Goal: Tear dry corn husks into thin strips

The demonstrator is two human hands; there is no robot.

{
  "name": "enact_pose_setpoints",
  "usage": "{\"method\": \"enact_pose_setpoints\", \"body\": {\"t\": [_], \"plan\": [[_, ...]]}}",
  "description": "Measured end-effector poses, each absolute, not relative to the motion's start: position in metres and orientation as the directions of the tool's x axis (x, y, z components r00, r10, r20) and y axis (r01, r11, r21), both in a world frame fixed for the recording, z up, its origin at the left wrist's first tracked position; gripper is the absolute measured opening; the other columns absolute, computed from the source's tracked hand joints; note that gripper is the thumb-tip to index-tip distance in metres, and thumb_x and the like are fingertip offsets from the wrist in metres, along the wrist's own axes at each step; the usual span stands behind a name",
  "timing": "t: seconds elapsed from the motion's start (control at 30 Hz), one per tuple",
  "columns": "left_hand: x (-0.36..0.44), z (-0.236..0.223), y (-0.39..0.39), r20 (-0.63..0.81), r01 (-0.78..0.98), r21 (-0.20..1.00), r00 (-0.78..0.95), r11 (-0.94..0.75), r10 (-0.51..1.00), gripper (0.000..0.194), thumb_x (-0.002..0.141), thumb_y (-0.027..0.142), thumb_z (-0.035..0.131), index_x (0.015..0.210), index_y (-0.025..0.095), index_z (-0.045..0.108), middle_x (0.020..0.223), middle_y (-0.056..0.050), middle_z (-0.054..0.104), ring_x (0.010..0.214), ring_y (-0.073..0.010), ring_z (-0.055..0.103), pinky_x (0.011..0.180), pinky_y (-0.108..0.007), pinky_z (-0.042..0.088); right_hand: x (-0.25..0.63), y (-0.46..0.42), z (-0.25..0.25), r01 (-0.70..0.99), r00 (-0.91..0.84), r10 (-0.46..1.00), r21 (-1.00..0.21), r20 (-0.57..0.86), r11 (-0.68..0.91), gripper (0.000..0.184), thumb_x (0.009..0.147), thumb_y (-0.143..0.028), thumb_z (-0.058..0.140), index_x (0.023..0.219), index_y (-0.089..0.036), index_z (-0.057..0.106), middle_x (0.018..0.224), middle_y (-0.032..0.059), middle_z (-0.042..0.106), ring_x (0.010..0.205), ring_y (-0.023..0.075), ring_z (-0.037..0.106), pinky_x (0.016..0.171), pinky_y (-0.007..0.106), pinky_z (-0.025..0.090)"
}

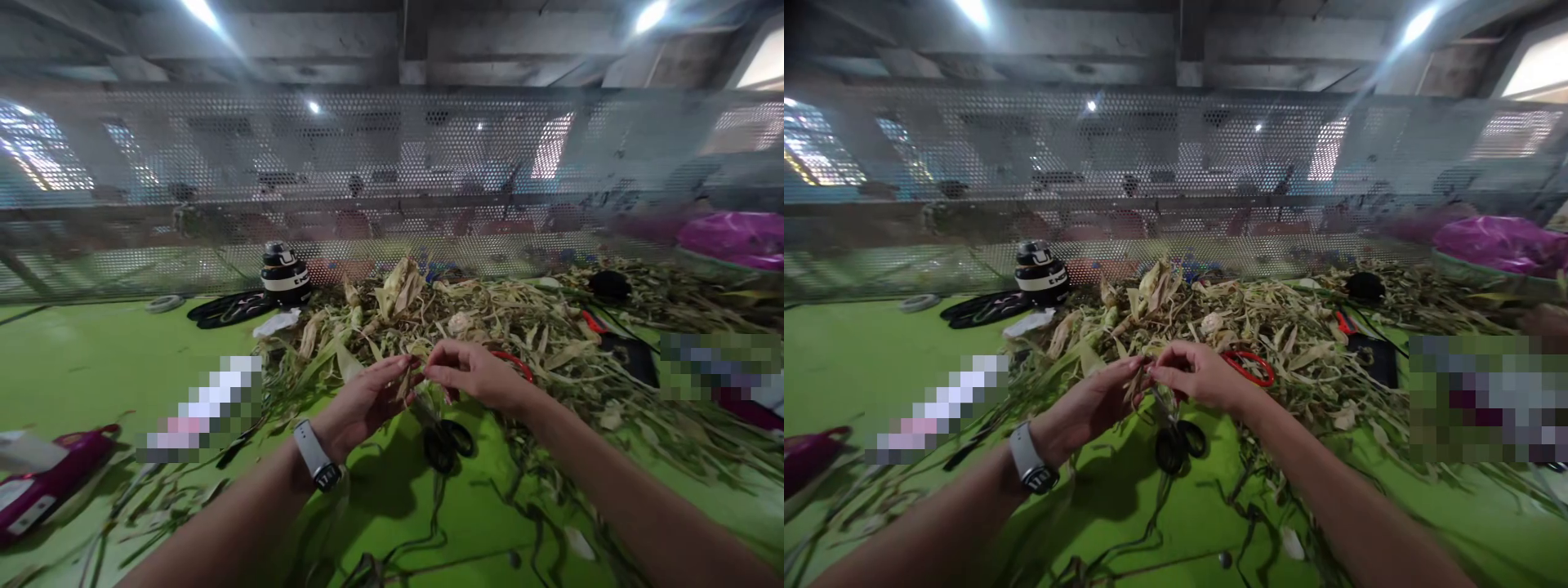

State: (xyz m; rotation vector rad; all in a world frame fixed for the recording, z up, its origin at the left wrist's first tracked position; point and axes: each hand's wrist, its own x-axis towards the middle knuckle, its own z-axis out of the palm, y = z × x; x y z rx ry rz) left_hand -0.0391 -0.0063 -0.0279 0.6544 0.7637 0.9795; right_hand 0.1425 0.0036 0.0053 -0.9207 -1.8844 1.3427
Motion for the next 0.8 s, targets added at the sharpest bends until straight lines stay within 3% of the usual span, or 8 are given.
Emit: {"method": "enact_pose_setpoints", "body": {"t": [0.1, 0.2, 0.43, 0.7, 0.8], "plan": [[-0.039, -0.031, -0.008, -0.289, -0.464, 0.785, 0.309, 0.409, 0.906, 0.015, 0.072, 0.018, 0.065, 0.087, 0.019, 0.063, 0.092, 0.0, 0.065, 0.074, -0.0089, 0.061, 0.068, -0.021, 0.052, 0.14, 0.001, 0.002, 0.393, -0.525, 0.842, -0.841, 0.127, 0.372, 0.015, 0.075, -0.026, 0.058, 0.083, -0.014, 0.06, 0.055, -0.0053, 0.046, 0.047, 0.0061, 0.04, 0.045, 0.018, 0.032], [-0.036, -0.033, -0.01, -0.276, -0.453, 0.798, 0.315, 0.399, 0.908, 0.014, 0.071, 0.019, 0.066, 0.085, 0.02, 0.064, 0.09, 0.0, 0.065, 0.07, -0.0088, 0.06, 0.065, -0.021, 0.051, 0.135, -0.003, -0.001, 0.465, -0.541, 0.828, -0.768, 0.149, 0.441, 0.015, 0.075, -0.024, 0.056, 0.083, -0.014, 0.062, 0.053, -0.0055, 0.044, 0.047, 0.006, 0.036, 0.044, 0.018, 0.028], [-0.03, -0.034, -0.012, -0.256, -0.456, 0.824, 0.229, 0.336, 0.939, 0.015, 0.063, 0.019, 0.072, 0.077, 0.016, 0.067, 0.083, -0.002, 0.066, 0.066, -0.0075, 0.057, 0.06, -0.016, 0.045, 0.127, -0.002, -0.014, 0.367, -0.585, 0.808, -0.866, 0.069, 0.339, 0.012, 0.077, -0.025, 0.053, 0.071, -0.015, 0.055, 0.053, -0.0059, 0.043, 0.044, 0.0063, 0.039, 0.044, 0.018, 0.032], [-0.03, -0.032, -0.012, -0.178, -0.353, 0.906, 0.183, 0.234, 0.967, 0.017, 0.067, 0.024, 0.069, 0.075, 0.013, 0.059, 0.072, 0.0, 0.062, 0.061, -0.0068, 0.058, 0.064, -0.019, 0.049, 0.133, -0.002, -0.007, 0.386, -0.54, 0.819, -0.809, 0.191, 0.443, 0.024, 0.083, -0.035, 0.048, 0.071, -0.015, 0.056, 0.059, -0.003, 0.048, 0.048, 0.0073, 0.043, 0.047, 0.019, 0.035], [-0.027, -0.029, -0.015, -0.1, -0.244, 0.96, 0.158, 0.137, 0.982, 0.021, 0.071, 0.026, 0.064, 0.084, 0.014, 0.053, 0.073, -0.001, 0.062, 0.062, -0.0099, 0.06, 0.058, -0.021, 0.05, 0.133, -0.004, -0.003, 0.356, -0.488, 0.834, -0.813, 0.258, 0.46, 0.026, 0.085, -0.036, 0.045, 0.07, -0.016, 0.053, 0.055, -0.004, 0.045, 0.047, 0.0075, 0.04, 0.045, 0.019, 0.032]]}}
